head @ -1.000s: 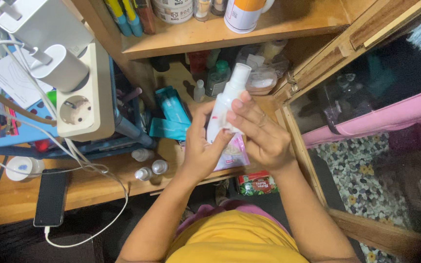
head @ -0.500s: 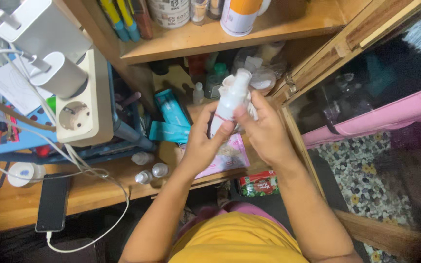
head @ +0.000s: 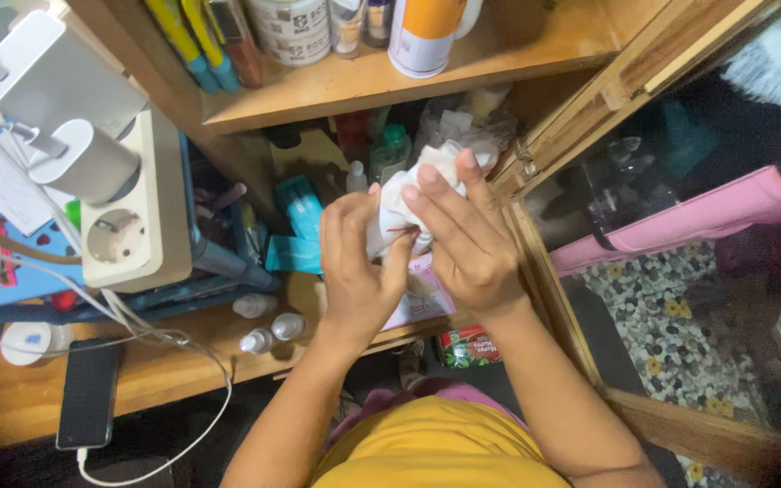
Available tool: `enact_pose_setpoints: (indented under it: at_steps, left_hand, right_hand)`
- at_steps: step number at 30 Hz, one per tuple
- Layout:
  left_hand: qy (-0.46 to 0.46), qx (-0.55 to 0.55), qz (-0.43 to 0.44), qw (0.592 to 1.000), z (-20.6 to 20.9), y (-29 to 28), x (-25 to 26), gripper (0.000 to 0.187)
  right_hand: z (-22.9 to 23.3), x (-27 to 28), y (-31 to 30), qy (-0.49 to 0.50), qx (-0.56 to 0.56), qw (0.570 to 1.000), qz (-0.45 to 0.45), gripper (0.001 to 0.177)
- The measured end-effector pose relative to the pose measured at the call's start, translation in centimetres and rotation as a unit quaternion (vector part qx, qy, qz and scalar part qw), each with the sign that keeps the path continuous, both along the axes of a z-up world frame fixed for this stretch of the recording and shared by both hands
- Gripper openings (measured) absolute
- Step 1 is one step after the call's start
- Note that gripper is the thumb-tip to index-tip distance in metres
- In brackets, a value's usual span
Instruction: The person wipes the surfaces of a wooden cabinet and cleans various cosmetic bottles and boxes using a white tissue. They handle items one at a time, wiping them and placing them back on the shelves.
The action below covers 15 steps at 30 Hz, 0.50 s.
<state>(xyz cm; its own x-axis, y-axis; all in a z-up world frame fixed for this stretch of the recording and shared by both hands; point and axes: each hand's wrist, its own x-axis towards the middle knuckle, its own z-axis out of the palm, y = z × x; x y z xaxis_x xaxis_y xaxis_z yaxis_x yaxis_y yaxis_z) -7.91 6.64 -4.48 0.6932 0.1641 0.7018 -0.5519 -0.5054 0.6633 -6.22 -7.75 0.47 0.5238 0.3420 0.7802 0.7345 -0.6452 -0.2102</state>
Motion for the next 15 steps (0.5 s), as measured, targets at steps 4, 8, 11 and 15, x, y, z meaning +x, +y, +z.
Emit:
enact_pose_setpoints:
  at_steps: [4, 8, 11, 15]
  left_hand:
    - [0.019, -0.055, -0.006, 0.998, -0.2, 0.0, 0.7, 0.048]
    - [0.151, -0.251, -0.115, 0.949, -1.0, 0.7, 1.0, 0.054]
    - [0.135, -0.312, -0.211, 0.917, -1.2, 0.3, 3.2, 0.054]
    - [0.124, -0.215, -0.207, 0.946, 0.3, -1.7, 4.4, 0.053]
  right_hand:
    - [-3.2, 1.1, -1.5, 0.039, 0.052, 0.997, -0.033, 0.037]
    - [-6.3, 3.8, -3.4, 0.373, 0.344, 0.861, -0.005, 0.02]
    - [-5.6, 3.5, -4.8, 0.536, 0.445, 0.704, 0.136, 0.037]
    - [-1.3, 2.1, -4.5, 0.409, 0.281, 0.86, 0.121, 0.047]
